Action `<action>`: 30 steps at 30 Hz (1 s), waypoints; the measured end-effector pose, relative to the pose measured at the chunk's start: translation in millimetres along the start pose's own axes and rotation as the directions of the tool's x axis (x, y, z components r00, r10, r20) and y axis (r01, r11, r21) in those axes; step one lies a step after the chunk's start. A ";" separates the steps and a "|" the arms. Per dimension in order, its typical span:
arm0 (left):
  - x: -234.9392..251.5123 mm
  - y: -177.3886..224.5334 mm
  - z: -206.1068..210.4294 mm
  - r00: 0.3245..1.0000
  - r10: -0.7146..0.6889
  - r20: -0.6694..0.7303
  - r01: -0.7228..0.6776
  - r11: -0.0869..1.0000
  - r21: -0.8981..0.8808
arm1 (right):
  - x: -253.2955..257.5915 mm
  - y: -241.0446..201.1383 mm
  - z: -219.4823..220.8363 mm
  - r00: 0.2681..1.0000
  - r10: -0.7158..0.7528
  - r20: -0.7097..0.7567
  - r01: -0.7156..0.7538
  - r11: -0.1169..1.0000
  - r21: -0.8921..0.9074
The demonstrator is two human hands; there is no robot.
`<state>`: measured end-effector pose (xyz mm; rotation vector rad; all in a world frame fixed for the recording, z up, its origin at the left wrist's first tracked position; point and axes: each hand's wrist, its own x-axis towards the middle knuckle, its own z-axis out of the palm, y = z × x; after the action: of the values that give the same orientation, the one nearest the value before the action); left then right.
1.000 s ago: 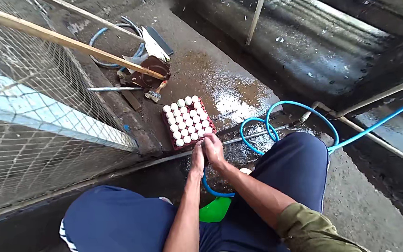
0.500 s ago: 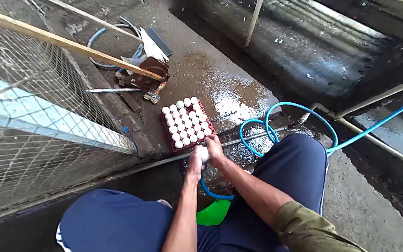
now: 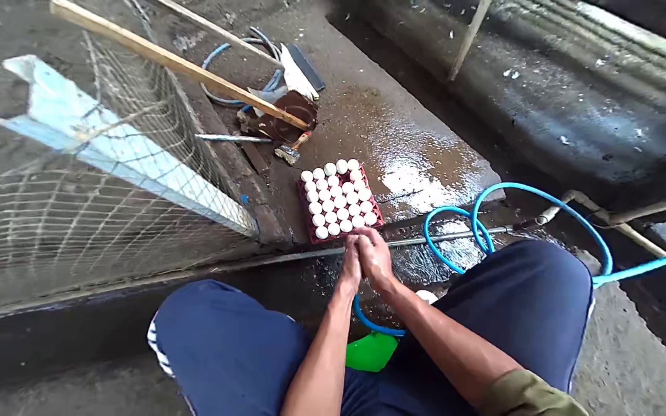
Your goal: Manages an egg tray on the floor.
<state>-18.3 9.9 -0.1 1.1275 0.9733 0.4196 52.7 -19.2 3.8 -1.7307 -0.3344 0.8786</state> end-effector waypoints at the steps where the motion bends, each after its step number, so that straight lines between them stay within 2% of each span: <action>1: 1.8 0.3 0.8 1.000 -0.029 0.008 0.029 0.999 0.029 | 6.6 -0.4 -3.1 0.999 0.031 -0.015 -0.031 0.999 0.025; 3: 6.6 -2.3 6.0 1.000 -0.013 -0.013 0.013 0.999 0.046 | 14.8 -2.4 -4.9 0.990 0.138 -0.040 -0.135 0.988 0.075; 4: 5.9 -0.6 4.1 1.000 0.007 0.017 -0.008 1.000 0.019 | 9.5 -4.3 -3.2 0.991 0.122 -0.052 -0.120 0.991 0.053; 6: 2.8 3.2 4.3 0.997 0.047 0.053 -0.045 0.999 -0.029 | -2.3 -1.4 -3.1 0.998 -0.033 -0.044 0.032 0.999 -0.031; 7: 1.0 2.9 2.0 0.997 0.010 0.072 -0.008 1.000 -0.016 | -0.9 3.0 -4.1 0.998 -0.031 -0.049 0.031 1.000 0.003; 9: 5.8 3.6 -3.6 0.992 -0.075 0.100 0.072 0.997 0.037 | 18.4 0.0 -7.6 0.985 0.171 0.018 -0.171 0.970 0.173; 10: 7.5 5.3 -5.4 0.984 -0.100 0.150 0.098 0.995 0.019 | 26.8 -4.3 -10.9 0.955 0.287 0.079 -0.298 0.922 0.247; 11: 8.6 6.2 -7.6 0.977 -0.111 0.183 0.116 0.993 -0.015 | 29.9 -9.1 -13.1 0.922 0.364 0.135 -0.388 0.876 0.286; 12: 9.1 8.4 -10.6 0.979 -0.123 0.165 0.132 0.990 -0.043 | 29.5 -13.7 -14.1 0.906 0.381 0.185 -0.421 0.856 0.299; 14: 10.6 14.0 -14.6 0.992 -0.107 0.067 0.110 0.993 -0.044 | 20.3 -21.5 -12.3 0.931 0.284 0.229 -0.332 0.920 0.209; 15: 9.2 16.1 -16.8 0.994 -0.075 0.075 0.080 0.995 -0.067 | 14.2 -21.3 -9.3 0.962 0.182 0.206 -0.202 0.976 0.085; 17: 8.0 11.0 -7.0 0.999 0.048 0.024 -0.047 0.998 -0.041 | 8.5 -9.5 -6.1 0.990 -0.022 0.142 0.034 0.996 -0.086; 18: 8.5 7.1 -5.4 0.995 0.095 0.031 -0.095 0.995 0.004 | 10.4 -2.4 -4.0 0.994 -0.052 0.098 0.059 0.996 -0.073; 20: 9.6 -2.2 0.8 0.987 0.161 0.013 -0.161 0.983 0.093 | 16.0 1.7 -2.9 0.994 0.099 0.043 -0.101 0.994 0.030; 21: 13.0 -8.8 5.1 0.982 0.187 -0.017 -0.184 0.978 0.098 | 13.8 -0.9 -2.6 0.991 0.135 0.012 -0.136 0.990 0.042; 23: 17.8 -13.3 5.4 0.980 0.191 -0.054 -0.187 0.980 0.073 | -0.9 -6.7 1.8 1.000 0.011 -0.009 -0.012 0.999 -0.040; 25: 8.0 -6.4 2.4 0.984 0.178 -0.029 -0.175 0.981 0.079 | -6.8 -3.9 1.1 0.994 -0.113 -0.004 0.112 0.989 -0.092; 27: -3.4 7.2 3.3 0.993 0.120 0.017 -0.122 0.979 0.166 | 7.7 -6.0 -6.9 0.999 -0.010 0.041 0.011 0.999 -0.031; 29: -8.0 10.9 7.2 0.998 0.037 0.048 -0.044 0.984 0.173 | 25.1 -2.6 -18.8 0.966 0.185 0.182 -0.198 0.979 0.053; 30: -6.3 7.4 8.2 0.998 -0.003 0.063 -0.007 0.988 0.153 | 32.3 4.2 -26.4 0.938 0.230 0.259 -0.251 0.967 0.052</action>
<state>-13.6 3.8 10.0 1.2735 0.9618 0.3126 92.4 -19.3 -9.5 -1.6052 -0.2502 1.2796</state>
